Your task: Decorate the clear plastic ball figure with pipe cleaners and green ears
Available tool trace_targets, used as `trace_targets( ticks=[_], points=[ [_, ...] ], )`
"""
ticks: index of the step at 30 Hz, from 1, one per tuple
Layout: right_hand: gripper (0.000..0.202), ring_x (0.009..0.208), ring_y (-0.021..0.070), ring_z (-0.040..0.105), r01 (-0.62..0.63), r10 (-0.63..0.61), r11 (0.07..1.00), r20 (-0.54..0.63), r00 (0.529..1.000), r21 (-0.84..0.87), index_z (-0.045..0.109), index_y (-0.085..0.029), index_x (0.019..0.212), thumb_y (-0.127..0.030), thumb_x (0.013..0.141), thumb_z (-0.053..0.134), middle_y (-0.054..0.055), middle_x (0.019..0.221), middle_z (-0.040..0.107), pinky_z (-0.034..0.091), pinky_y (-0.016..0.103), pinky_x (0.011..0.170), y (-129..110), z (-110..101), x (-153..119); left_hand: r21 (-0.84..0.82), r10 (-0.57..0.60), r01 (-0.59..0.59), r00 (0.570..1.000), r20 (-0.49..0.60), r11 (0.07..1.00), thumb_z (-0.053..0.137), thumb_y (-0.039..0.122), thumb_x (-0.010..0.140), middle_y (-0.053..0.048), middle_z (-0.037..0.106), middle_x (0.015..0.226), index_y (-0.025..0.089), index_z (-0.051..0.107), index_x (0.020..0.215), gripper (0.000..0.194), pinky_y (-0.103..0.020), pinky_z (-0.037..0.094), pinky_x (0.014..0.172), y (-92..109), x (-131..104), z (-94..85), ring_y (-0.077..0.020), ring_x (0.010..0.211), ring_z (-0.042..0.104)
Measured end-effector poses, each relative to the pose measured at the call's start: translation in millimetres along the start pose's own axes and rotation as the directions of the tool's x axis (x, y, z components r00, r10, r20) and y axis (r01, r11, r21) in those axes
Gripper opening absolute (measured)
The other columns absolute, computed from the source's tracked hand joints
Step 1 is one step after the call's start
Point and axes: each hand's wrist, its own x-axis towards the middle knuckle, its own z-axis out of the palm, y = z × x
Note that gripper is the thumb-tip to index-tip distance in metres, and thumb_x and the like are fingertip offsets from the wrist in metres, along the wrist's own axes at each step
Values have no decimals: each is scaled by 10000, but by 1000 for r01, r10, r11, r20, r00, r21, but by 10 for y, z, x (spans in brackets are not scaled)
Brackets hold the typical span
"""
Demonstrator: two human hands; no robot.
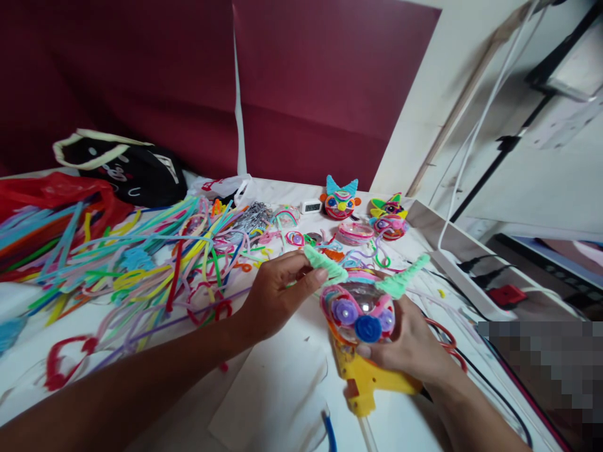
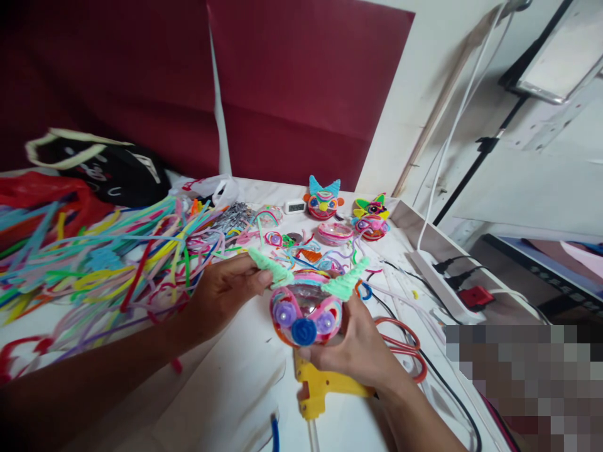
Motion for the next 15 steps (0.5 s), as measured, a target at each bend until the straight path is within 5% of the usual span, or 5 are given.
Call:
trace_targets(
  ticks=[15],
  points=[
    [531,916,249,699,74,-75,996,-23,997,-42,561,-212,993,-241,529,818,63,1038,710,575,326,818,-53,9,11,-354,-239,205,969,-55,913,655,323,808,40,565,513,160,544,606,282,-202,364,490,-36,89,34,-74,479,494]
  ],
)
